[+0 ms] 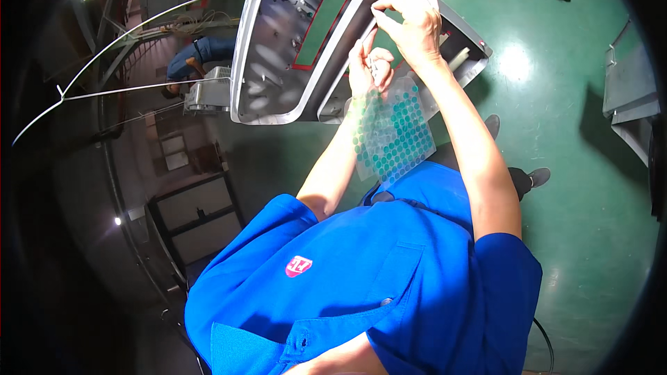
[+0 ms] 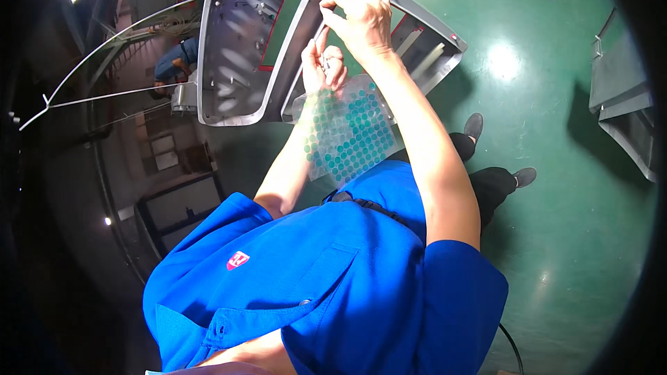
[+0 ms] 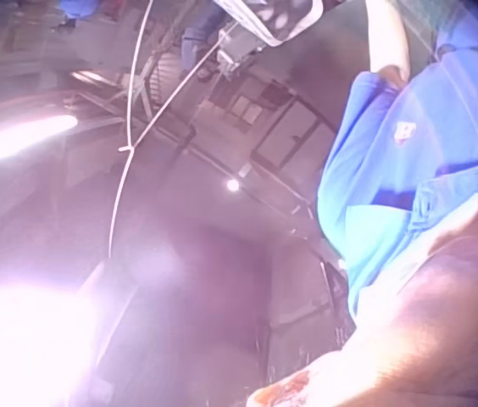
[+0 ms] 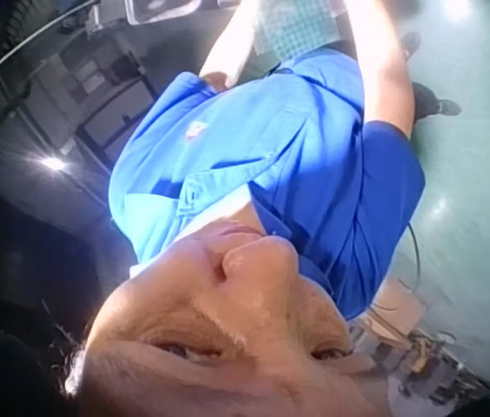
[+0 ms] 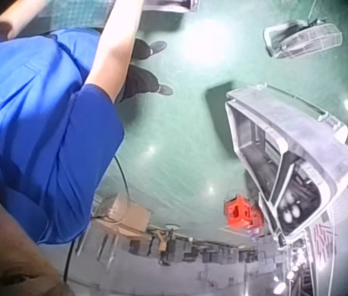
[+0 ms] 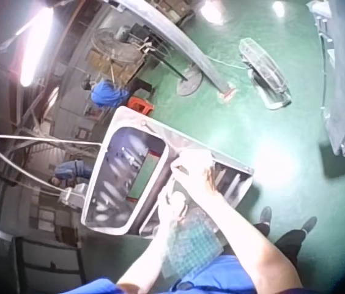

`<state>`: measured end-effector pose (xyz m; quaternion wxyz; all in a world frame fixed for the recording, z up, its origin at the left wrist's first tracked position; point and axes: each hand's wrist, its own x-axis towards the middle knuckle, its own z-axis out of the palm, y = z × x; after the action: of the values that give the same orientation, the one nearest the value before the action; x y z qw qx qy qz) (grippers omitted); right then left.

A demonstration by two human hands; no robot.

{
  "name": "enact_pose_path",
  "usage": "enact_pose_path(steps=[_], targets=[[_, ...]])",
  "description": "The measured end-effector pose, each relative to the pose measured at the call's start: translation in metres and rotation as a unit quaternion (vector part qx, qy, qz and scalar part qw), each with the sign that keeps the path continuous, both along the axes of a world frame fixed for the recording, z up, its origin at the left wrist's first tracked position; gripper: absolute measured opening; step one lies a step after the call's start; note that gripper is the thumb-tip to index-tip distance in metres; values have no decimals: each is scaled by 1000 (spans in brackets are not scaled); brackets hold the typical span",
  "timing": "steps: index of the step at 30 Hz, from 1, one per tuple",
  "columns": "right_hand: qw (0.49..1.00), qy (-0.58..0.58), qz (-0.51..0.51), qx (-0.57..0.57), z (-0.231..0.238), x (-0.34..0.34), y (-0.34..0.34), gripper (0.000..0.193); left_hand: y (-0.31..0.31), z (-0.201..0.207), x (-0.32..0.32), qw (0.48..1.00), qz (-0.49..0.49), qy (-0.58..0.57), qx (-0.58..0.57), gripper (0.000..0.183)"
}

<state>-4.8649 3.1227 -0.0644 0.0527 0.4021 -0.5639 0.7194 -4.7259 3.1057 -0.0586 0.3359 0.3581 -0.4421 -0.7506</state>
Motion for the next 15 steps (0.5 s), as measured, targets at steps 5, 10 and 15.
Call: enact_pose_path(steps=[5,10,15], targets=[[998,-27,6,-50,1,6,-11,8,0,3,0,1000,3,4,-2,53],[998,-8,-17,-56,11,3,-11,7,1,7,-6,1000,8,22,16,53],[998,8,-18,-56,16,0,-12,8,-3,-1,-3,999,-30,25,-27,49]])
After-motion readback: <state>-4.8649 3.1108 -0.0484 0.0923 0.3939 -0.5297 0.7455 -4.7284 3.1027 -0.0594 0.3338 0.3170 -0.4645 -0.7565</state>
